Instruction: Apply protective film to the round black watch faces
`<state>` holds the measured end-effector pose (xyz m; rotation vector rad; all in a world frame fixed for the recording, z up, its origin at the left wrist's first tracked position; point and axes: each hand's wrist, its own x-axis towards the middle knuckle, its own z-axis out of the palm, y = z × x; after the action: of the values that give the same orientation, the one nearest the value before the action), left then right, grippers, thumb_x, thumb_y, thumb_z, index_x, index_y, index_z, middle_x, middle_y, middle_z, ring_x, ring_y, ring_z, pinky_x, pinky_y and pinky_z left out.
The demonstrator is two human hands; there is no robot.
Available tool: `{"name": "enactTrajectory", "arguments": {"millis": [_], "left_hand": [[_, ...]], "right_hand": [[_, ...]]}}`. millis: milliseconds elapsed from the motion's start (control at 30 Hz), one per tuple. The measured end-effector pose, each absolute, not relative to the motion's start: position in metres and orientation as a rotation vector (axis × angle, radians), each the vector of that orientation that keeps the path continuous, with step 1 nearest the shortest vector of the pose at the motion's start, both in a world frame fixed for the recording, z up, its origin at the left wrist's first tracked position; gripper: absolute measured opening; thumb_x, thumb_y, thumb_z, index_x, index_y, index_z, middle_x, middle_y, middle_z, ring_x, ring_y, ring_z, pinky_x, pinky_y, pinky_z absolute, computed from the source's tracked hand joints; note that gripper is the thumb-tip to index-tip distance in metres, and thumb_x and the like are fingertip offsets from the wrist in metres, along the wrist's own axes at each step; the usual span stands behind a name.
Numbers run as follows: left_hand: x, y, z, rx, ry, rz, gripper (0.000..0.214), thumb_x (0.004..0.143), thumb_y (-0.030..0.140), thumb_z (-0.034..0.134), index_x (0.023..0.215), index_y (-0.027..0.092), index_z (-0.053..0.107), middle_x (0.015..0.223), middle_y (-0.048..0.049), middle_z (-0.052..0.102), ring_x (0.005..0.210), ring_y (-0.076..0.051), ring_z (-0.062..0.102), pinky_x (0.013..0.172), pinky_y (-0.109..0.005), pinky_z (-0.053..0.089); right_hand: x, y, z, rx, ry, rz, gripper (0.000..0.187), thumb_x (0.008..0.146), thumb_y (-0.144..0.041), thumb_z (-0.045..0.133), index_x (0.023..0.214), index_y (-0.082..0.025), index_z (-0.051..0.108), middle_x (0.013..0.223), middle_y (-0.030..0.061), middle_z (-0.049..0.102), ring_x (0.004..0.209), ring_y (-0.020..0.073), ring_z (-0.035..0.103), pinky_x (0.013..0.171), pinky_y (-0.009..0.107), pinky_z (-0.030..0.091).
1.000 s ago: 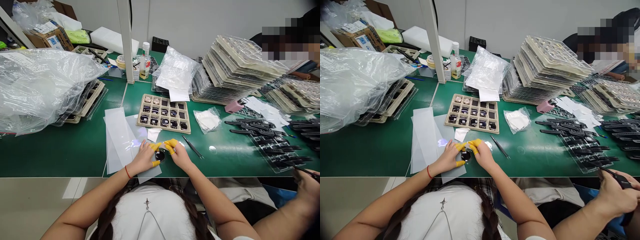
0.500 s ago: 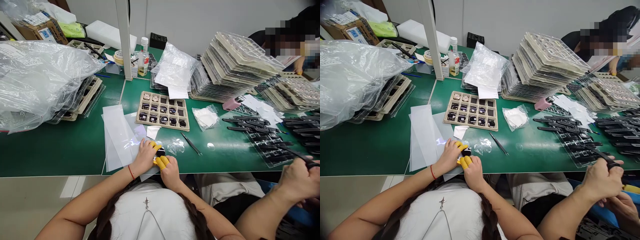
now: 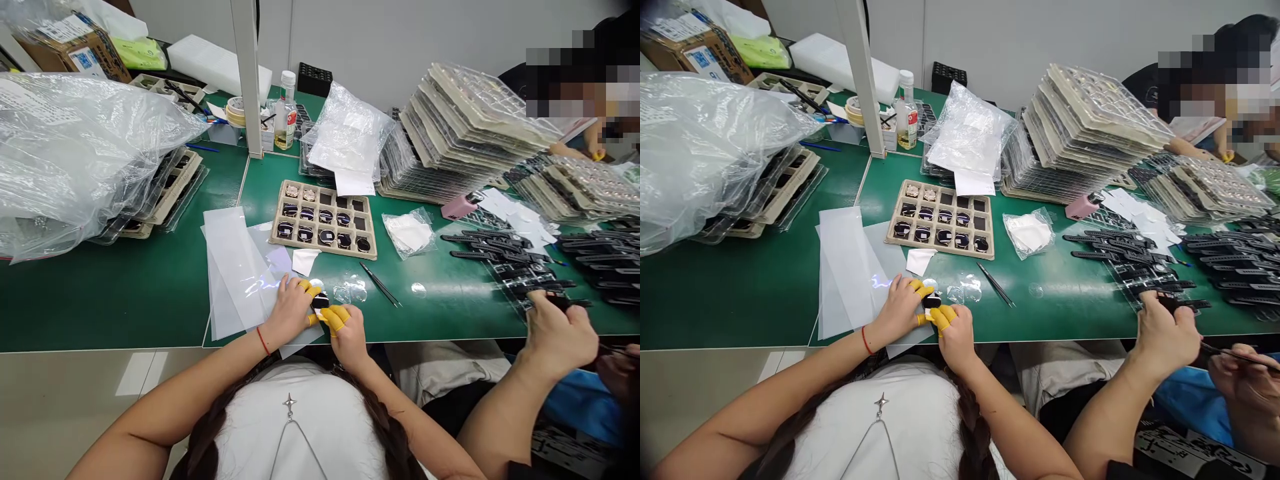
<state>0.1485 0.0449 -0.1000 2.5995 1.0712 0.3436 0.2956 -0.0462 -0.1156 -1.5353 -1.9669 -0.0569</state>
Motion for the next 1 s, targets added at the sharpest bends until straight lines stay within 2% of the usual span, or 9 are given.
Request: {"name": "enactTrajectory", "arguments": {"millis": [100,200,300,367,500,733,900,1000], "left_hand": [[0.147,0.045,-0.098,2.614,1.060,0.313,0.046,0.074,0.045,0.069,0.113,0.023,0.059,0.101,-0.0060,0.058,0.106,-0.028,0.045,0.108,-0.051,0.019],[0.146,0.044,-0.095,2.642,1.062,0.309,0.050,0.077,0.048,0.066,0.118,0.021,0.056,0.101,-0.0067,0.058,0.106,-0.027,0.045,0.109,-0.053,0.017],[0.147,0.042,-0.092,2.675,1.088,0.314,0.060,0.075,0.050,0.068,0.123,0.020,0.051,0.100,-0.0069,0.057,0.104,-0.027,0.046,0.109,-0.054,0.017],[0.150,0.041,-0.091,2.687,1.103,0.295,0.054,0.075,0.047,0.069,0.119,0.020,0.053,0.100,-0.0064,0.057,0.102,-0.027,0.047,0.108,-0.053,0.020],[0.154,0.041,-0.092,2.673,1.104,0.261,0.037,0.078,0.042,0.066,0.108,0.020,0.059,0.099,-0.0061,0.059,0.100,-0.026,0.048,0.106,-0.051,0.024],[0.155,0.042,-0.095,2.662,1.112,0.280,0.036,0.076,0.043,0.069,0.103,0.021,0.060,0.095,-0.0056,0.059,0.100,-0.027,0.048,0.106,-0.051,0.024],[0.155,0.043,-0.095,2.669,1.097,0.263,0.034,0.077,0.044,0.067,0.100,0.020,0.060,0.096,-0.0058,0.058,0.099,-0.027,0.048,0.105,-0.050,0.026],[0.154,0.043,-0.094,2.659,1.095,0.246,0.034,0.077,0.043,0.068,0.100,0.019,0.060,0.096,-0.0063,0.058,0.099,-0.027,0.048,0.105,-0.050,0.026]], "right_hand": [[0.301,-0.055,-0.115,-1.548,-1.908,0.110,0.027,0.090,-0.012,0.042,0.102,-0.023,0.064,0.093,0.0045,0.066,0.087,0.0201,0.051,0.079,0.036,0.038],[0.314,-0.053,-0.113,-1.696,-1.625,0.287,0.020,0.093,-0.025,0.045,0.099,-0.023,0.064,0.093,0.0044,0.066,0.085,0.0191,0.055,0.077,0.034,0.041],[0.319,-0.046,-0.113,-1.861,-1.290,0.298,0.025,0.093,-0.034,0.043,0.092,-0.019,0.063,0.086,0.0053,0.064,0.077,0.0187,0.056,0.068,0.031,0.043],[0.313,-0.041,-0.115,-1.911,-1.339,0.264,0.028,0.094,-0.036,0.042,0.089,-0.018,0.063,0.083,0.0060,0.064,0.074,0.0192,0.055,0.067,0.031,0.041],[0.298,-0.035,-0.121,-1.991,-1.644,0.084,0.033,0.095,-0.034,0.037,0.080,-0.017,0.061,0.076,0.0075,0.062,0.072,0.0208,0.051,0.069,0.033,0.036],[0.316,-0.032,-0.122,-2.063,-1.669,-0.132,0.037,0.094,-0.028,0.036,0.061,-0.021,0.049,0.059,0.0045,0.052,0.059,0.0192,0.043,0.065,0.033,0.031],[0.305,-0.035,-0.116,-1.943,-1.661,-0.074,0.032,0.095,-0.026,0.035,0.070,-0.020,0.054,0.066,0.0049,0.056,0.065,0.0196,0.046,0.067,0.033,0.033],[0.303,-0.035,-0.120,-1.970,-1.706,-0.115,0.034,0.095,-0.026,0.035,0.066,-0.020,0.052,0.063,0.0042,0.054,0.061,0.0185,0.045,0.067,0.033,0.033]]}}
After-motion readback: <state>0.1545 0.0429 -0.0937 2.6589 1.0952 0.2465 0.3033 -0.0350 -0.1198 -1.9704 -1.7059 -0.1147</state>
